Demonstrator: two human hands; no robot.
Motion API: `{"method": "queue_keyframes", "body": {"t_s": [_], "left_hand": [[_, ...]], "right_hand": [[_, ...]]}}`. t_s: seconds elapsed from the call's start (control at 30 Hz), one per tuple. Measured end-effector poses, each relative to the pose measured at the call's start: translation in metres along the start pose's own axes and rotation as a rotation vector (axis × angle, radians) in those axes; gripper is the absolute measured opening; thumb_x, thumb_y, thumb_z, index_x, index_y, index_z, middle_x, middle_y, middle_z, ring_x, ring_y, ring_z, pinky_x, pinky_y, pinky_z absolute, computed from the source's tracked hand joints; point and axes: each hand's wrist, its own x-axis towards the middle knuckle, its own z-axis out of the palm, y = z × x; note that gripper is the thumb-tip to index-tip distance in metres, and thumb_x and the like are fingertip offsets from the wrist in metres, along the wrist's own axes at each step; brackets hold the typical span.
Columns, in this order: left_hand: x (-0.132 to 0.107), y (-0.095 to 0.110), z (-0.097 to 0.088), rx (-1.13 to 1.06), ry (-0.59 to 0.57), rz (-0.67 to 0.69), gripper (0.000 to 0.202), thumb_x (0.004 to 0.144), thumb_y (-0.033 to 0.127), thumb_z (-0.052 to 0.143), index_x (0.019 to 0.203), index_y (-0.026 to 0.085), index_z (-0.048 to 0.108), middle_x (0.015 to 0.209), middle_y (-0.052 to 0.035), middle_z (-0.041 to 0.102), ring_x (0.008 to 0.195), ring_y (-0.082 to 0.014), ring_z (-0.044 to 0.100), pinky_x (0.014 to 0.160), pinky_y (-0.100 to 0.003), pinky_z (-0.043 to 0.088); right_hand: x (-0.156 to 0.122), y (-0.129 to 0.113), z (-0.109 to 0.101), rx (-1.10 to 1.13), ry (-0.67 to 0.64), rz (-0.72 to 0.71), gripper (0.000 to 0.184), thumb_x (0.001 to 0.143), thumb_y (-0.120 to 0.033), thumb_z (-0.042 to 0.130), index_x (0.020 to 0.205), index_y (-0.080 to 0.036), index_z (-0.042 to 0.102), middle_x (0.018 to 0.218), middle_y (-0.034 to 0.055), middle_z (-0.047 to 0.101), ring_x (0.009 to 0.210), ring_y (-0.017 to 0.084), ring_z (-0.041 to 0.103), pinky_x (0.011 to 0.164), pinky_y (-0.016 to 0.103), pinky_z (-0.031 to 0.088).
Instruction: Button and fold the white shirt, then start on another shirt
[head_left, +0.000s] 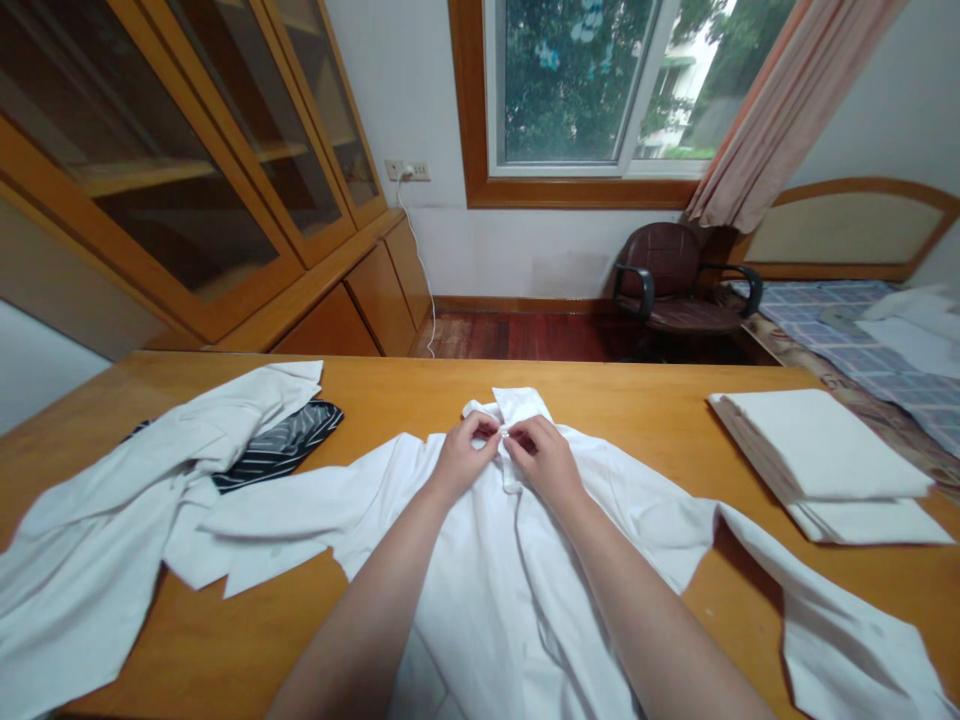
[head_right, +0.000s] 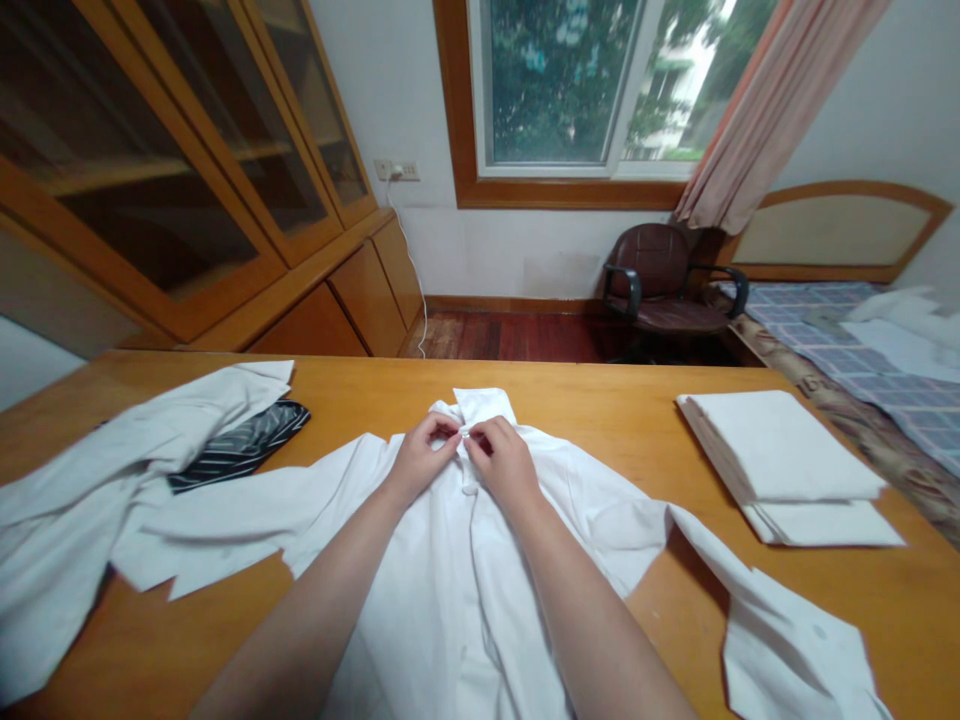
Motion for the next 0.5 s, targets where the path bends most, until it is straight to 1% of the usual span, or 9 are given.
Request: {"method": "queue_keyframes", "body": {"t_s": [0.27,0.5], "left_hand": [[-0.0007,0.0005,0.0004,0.027,-0.016,0.033,0.004,0.083,0.017,0.061,0.086,0.02,0.06,0.081,0.0003,0.067,0.076,-0.0136,0.065,0.073,-0.026,0.054],[-0.0011,-0.0015,0.0012,0.027,-0.016,0.024,0.005,0.083,0.018,0.062,0.087,0.02,0.061,0.083,-0.0003,0.068,0.077,-0.0143,0.066,0.074,-0.027,0.054]], "right_hand": [[-0.0008,0.0002,0.0016,0.007,-0.012,0.024,0.001,0.088,-0.022,0.063,0.088,-0.021,0.062,0.085,0.0029,0.06,0.073,0.016,0.058,0.067,0.027,0.048],[-0.0001,0.0002,0.0019,-0.028,0.013,0.026,0.008,0.087,-0.025,0.064,0.083,-0.021,0.06,0.079,0.002,0.058,0.072,0.017,0.056,0.066,0.027,0.045]]}}
